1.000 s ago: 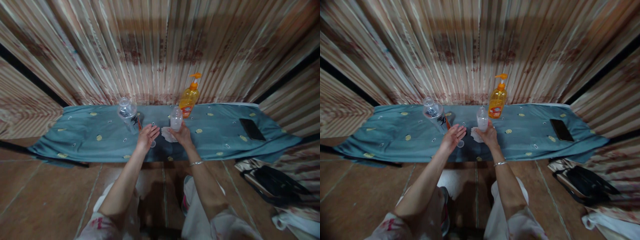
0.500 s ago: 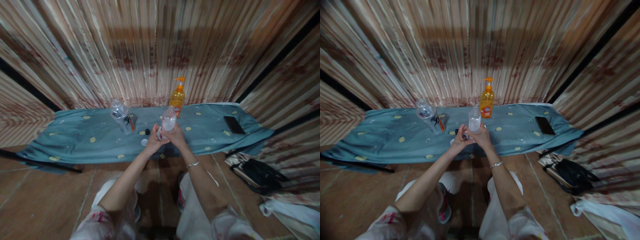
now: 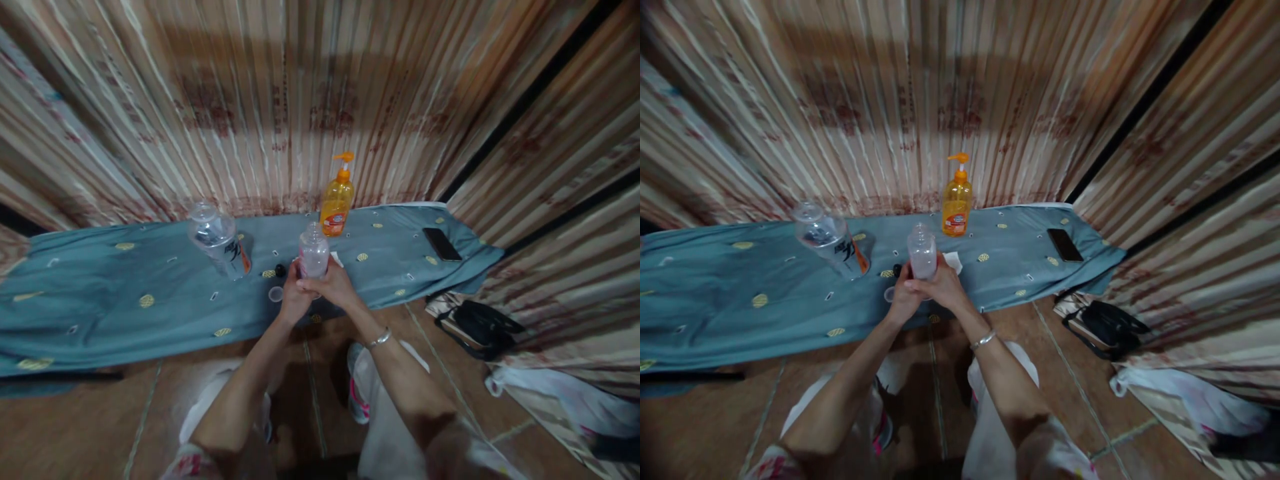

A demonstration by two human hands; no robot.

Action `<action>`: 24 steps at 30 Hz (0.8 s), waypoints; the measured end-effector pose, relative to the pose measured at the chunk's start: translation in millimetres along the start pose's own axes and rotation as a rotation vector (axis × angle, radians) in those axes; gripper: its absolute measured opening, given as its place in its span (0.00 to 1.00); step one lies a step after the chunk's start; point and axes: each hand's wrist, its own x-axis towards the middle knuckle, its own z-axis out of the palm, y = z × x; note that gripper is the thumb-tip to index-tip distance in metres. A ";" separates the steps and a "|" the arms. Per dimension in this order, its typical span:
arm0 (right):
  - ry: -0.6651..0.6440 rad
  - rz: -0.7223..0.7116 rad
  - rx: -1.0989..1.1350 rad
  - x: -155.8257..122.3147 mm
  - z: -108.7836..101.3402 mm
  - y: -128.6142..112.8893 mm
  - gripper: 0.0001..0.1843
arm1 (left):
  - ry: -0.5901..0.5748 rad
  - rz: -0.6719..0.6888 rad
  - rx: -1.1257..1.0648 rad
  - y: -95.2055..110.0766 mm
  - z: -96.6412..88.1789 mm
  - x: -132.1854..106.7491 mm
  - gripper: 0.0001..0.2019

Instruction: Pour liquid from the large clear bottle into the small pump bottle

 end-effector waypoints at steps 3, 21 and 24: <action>-0.024 -0.003 0.124 12.4 -7.6 10.9 0.52 | 0.054 -0.011 0.008 -0.9 -6.2 4.1 0.37; 0.000 0.196 -0.771 56.7 -12.6 55.3 0.12 | 0.178 -0.045 0.030 14.5 -40.6 9.0 0.37; -0.038 0.139 -0.755 60.0 -7.7 52.0 0.09 | 0.172 -0.034 0.034 17.8 -42.7 5.7 0.36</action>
